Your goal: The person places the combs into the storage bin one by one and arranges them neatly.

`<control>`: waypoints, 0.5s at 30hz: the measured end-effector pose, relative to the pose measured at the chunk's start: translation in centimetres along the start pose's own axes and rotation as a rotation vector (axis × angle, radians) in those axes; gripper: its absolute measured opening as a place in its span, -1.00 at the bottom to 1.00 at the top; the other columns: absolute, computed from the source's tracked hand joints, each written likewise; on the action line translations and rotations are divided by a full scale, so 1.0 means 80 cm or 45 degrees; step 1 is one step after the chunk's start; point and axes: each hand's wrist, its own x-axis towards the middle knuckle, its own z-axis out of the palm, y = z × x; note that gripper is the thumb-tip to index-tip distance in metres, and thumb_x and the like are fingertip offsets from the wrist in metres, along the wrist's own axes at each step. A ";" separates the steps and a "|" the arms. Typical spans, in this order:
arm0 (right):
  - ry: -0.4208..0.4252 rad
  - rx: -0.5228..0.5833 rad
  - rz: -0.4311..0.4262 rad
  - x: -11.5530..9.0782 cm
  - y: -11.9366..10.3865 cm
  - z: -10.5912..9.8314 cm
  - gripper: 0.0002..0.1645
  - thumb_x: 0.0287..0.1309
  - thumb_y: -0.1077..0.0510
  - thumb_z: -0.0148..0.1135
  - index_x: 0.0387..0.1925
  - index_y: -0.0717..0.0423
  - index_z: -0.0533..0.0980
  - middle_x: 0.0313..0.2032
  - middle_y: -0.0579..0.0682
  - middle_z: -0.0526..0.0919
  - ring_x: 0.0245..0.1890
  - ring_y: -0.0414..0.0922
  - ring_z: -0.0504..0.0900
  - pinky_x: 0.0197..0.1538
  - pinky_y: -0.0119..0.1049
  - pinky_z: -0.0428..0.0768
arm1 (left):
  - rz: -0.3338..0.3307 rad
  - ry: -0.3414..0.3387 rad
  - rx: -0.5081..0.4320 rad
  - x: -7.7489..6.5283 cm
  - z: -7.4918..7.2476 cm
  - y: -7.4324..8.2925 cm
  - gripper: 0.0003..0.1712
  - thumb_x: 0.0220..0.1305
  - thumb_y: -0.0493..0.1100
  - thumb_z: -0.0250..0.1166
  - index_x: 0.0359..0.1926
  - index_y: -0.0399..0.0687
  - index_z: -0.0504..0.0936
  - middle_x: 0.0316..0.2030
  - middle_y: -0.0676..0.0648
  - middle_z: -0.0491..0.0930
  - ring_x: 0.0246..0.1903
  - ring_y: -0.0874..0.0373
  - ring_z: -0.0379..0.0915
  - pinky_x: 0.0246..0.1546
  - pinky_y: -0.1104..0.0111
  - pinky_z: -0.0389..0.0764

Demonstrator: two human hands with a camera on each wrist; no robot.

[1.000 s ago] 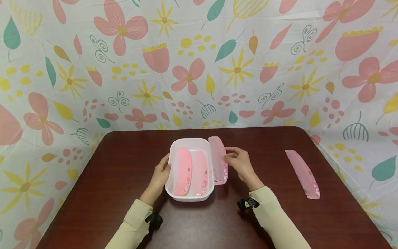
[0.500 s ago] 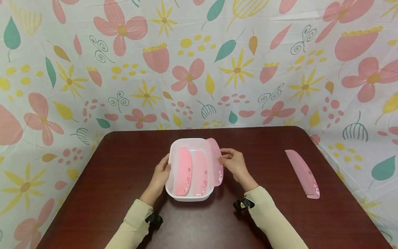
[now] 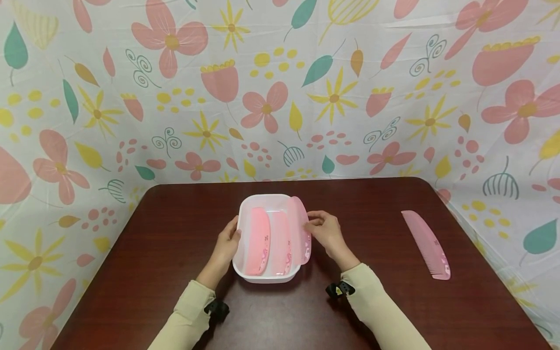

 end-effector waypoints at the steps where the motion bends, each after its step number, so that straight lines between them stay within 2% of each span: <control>1: 0.001 -0.004 0.000 0.000 0.000 0.001 -0.57 0.07 0.30 0.30 0.02 0.33 0.53 -0.30 0.22 0.67 -0.30 -0.02 0.64 -0.21 -0.24 0.64 | 0.000 -0.002 0.002 0.000 0.000 0.000 -0.42 0.46 -0.34 -0.10 0.46 -0.26 0.08 0.39 -0.33 0.14 0.34 -0.17 0.11 0.35 0.00 0.14; 12: -0.056 -0.097 -0.019 0.001 0.003 0.010 -0.58 0.14 0.19 0.30 0.01 0.34 0.52 -0.33 0.17 0.66 -0.36 -0.08 0.62 -0.31 -0.30 0.62 | 0.021 0.000 -0.014 0.001 0.000 -0.002 -0.42 0.46 -0.35 -0.11 0.45 -0.28 0.08 0.39 -0.33 0.14 0.35 -0.17 0.10 0.37 0.01 0.11; 15: -0.060 -0.103 -0.021 0.002 0.003 0.012 -0.59 0.16 0.18 0.29 -0.01 0.34 0.53 -0.33 0.17 0.66 -0.38 -0.09 0.62 -0.29 -0.26 0.64 | 0.024 0.003 -0.018 0.000 0.000 -0.001 -0.42 0.45 -0.35 -0.11 0.45 -0.28 0.08 0.39 -0.34 0.14 0.35 -0.16 0.10 0.37 0.01 0.11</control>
